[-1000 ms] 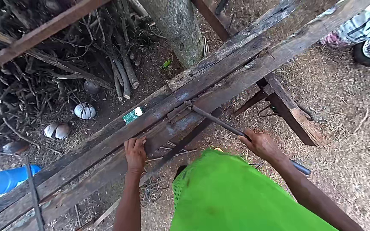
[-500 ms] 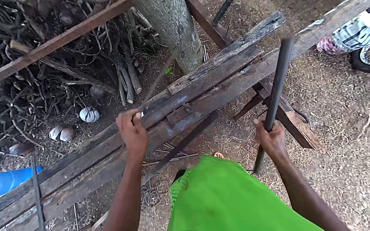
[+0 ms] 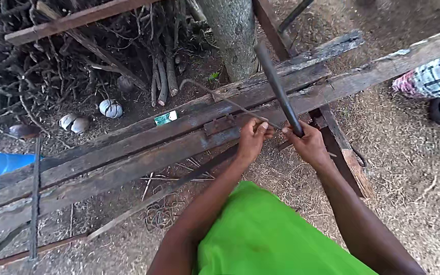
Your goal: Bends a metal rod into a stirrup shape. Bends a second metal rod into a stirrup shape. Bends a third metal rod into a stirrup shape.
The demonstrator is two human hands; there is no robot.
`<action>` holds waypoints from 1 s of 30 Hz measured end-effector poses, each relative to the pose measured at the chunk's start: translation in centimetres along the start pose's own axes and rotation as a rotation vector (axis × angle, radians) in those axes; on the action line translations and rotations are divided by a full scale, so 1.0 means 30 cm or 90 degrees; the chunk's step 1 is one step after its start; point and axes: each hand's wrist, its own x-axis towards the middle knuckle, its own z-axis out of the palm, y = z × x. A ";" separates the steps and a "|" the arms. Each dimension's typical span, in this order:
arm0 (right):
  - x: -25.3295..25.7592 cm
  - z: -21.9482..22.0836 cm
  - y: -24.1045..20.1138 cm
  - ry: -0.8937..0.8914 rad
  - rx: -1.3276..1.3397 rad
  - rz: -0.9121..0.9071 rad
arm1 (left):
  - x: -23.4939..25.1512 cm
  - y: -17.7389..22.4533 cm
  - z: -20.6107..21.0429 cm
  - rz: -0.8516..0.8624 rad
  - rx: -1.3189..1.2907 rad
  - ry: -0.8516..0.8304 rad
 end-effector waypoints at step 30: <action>0.225 -0.114 0.038 -0.216 -0.460 -0.056 | -0.023 -0.142 -0.544 -0.052 0.593 0.300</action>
